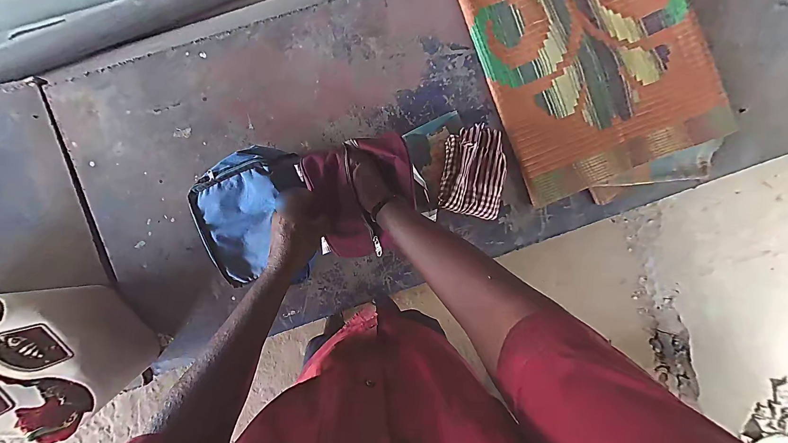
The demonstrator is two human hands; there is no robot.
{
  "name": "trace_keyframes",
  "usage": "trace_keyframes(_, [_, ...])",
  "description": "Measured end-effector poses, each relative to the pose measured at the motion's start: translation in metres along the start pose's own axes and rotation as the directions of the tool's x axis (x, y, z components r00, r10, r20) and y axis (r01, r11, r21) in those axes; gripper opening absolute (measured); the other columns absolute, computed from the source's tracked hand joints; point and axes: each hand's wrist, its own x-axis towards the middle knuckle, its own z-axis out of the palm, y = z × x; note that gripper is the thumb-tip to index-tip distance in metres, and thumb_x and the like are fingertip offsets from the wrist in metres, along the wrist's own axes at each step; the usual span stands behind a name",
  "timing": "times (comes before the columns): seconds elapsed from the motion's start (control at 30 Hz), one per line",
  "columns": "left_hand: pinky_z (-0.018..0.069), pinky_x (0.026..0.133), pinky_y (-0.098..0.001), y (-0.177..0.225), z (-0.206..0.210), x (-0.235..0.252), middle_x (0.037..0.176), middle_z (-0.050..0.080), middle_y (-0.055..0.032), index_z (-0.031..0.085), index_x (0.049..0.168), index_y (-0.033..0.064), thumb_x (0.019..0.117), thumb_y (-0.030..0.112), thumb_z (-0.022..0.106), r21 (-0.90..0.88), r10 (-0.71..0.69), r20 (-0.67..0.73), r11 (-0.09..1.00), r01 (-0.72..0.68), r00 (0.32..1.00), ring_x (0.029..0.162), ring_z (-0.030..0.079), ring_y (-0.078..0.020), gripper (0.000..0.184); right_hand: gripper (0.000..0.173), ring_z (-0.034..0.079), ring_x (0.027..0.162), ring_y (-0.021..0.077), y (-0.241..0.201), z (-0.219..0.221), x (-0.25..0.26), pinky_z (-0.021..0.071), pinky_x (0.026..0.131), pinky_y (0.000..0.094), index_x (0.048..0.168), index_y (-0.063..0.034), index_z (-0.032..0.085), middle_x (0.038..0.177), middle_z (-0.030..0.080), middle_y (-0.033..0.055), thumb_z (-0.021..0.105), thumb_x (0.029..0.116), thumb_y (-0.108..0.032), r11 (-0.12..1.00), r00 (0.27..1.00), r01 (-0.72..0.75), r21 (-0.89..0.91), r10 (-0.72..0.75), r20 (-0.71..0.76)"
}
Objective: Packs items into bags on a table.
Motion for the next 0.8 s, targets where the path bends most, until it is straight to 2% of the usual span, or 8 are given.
trace_keyframes(0.13, [0.0527, 0.087, -0.0642, -0.003, -0.001, 0.002, 0.110, 0.070, -0.0225, 0.063, 0.125, 0.0023, 0.0948, 0.019, 0.069, 0.027, -0.020, -0.051, 0.999, 0.021, 0.999, 0.100, 0.068, -0.0394, 0.035, 0.035, 0.064, 0.123, 0.0368, 0.011, 0.000, 0.005, 0.0480, 0.106, 0.0517, 0.128, 0.0052, 0.064, 0.127, 0.067, 0.0239, 0.040, 0.1087, -0.012, 0.960, 0.964, 0.256, -0.112, -0.262, -0.049])
trace_keyframes(0.3, [0.0538, 0.090, -0.0634, -0.011, 0.000, 0.007, 0.114, 0.070, -0.0204, 0.064, 0.127, 0.0038, 0.0949, 0.019, 0.069, 0.022, -0.036, -0.072, 0.999, 0.037, 0.997, 0.103, 0.069, -0.0375, 0.036, 0.041, 0.067, 0.111, 0.0380, 0.016, -0.041, 0.002, 0.0547, 0.087, 0.0589, 0.129, -0.0095, 0.062, 0.119, 0.068, 0.0174, 0.067, 0.0887, -0.016, 0.888, 0.975, 0.219, -0.405, -0.179, 0.134])
trace_keyframes(0.43, [0.0519, 0.096, -0.0603, 0.000, 0.000, 0.011, 0.116, 0.071, -0.0186, 0.065, 0.127, 0.0043, 0.0944, 0.019, 0.069, 0.000, -0.011, -0.046, 1.000, 0.011, 0.999, 0.109, 0.068, -0.0344, 0.036, 0.044, 0.063, 0.119, 0.0364, 0.036, -0.060, 0.001, 0.0490, 0.100, 0.0588, 0.130, -0.0124, 0.066, 0.125, 0.068, 0.0156, 0.070, 0.0858, -0.009, 0.892, 0.979, 0.201, -0.405, -0.169, 0.115])
trace_keyframes(0.5, [0.0518, 0.096, -0.0594, 0.009, 0.001, 0.011, 0.117, 0.070, -0.0183, 0.065, 0.127, 0.0048, 0.0949, 0.018, 0.067, -0.008, -0.011, -0.036, 1.000, 0.011, 0.999, 0.109, 0.068, -0.0336, 0.035, 0.050, 0.062, 0.122, 0.0363, 0.037, -0.061, -0.002, 0.0513, 0.099, 0.0565, 0.136, -0.0133, 0.063, 0.131, 0.066, 0.0163, 0.068, 0.0874, -0.007, 0.891, 0.979, 0.202, -0.407, -0.179, 0.094])
trace_keyframes(0.57, [0.0521, 0.096, -0.0582, 0.012, 0.002, 0.011, 0.117, 0.070, -0.0172, 0.065, 0.127, 0.0056, 0.0947, 0.018, 0.067, -0.018, -0.012, -0.037, 1.000, 0.011, 0.999, 0.109, 0.068, -0.0320, 0.035, 0.057, 0.060, 0.126, 0.0359, 0.037, -0.054, -0.008, 0.0528, 0.098, 0.0540, 0.141, -0.0158, 0.060, 0.138, 0.060, 0.0174, 0.069, 0.0858, -0.008, 0.893, 0.978, 0.199, -0.404, -0.209, 0.020])
trace_keyframes(0.63, [0.0522, 0.096, -0.0579, 0.012, 0.002, 0.011, 0.116, 0.071, -0.0173, 0.066, 0.127, 0.0051, 0.0952, 0.017, 0.068, -0.021, 0.004, -0.039, 1.000, -0.005, 0.999, 0.109, 0.068, -0.0317, 0.034, 0.051, 0.059, 0.128, 0.0369, 0.031, -0.051, -0.020, 0.0517, 0.101, 0.0521, 0.140, -0.0144, 0.063, 0.145, 0.056, 0.0196, 0.068, 0.0894, -0.010, 0.892, 0.951, 0.229, -0.389, -0.291, -0.106])
trace_keyframes(0.73, [0.0534, 0.089, -0.0615, 0.006, 0.001, 0.007, 0.113, 0.070, -0.0202, 0.064, 0.127, 0.0048, 0.0968, 0.017, 0.067, -0.018, 0.044, -0.036, 0.999, -0.045, 0.998, 0.103, 0.069, -0.0365, 0.033, 0.022, 0.064, 0.115, 0.0323, 0.027, -0.048, -0.039, 0.0499, 0.101, 0.0490, 0.112, -0.0103, 0.076, 0.120, 0.069, 0.0140, 0.062, 0.0959, -0.012, 0.906, 0.883, 0.302, -0.297, -0.383, -0.272])
trace_keyframes(0.8, [0.0533, 0.091, -0.0612, 0.004, 0.001, 0.009, 0.115, 0.070, -0.0194, 0.064, 0.128, 0.0057, 0.0967, 0.017, 0.067, -0.030, 0.049, -0.033, 0.998, -0.050, 0.998, 0.105, 0.069, -0.0352, 0.034, 0.021, 0.069, 0.105, 0.0298, 0.023, -0.048, -0.049, 0.0550, 0.094, 0.0496, 0.105, -0.0093, 0.078, 0.105, 0.073, 0.0127, 0.059, 0.0975, -0.014, 0.937, 0.958, 0.252, -0.242, -0.277, -0.075])
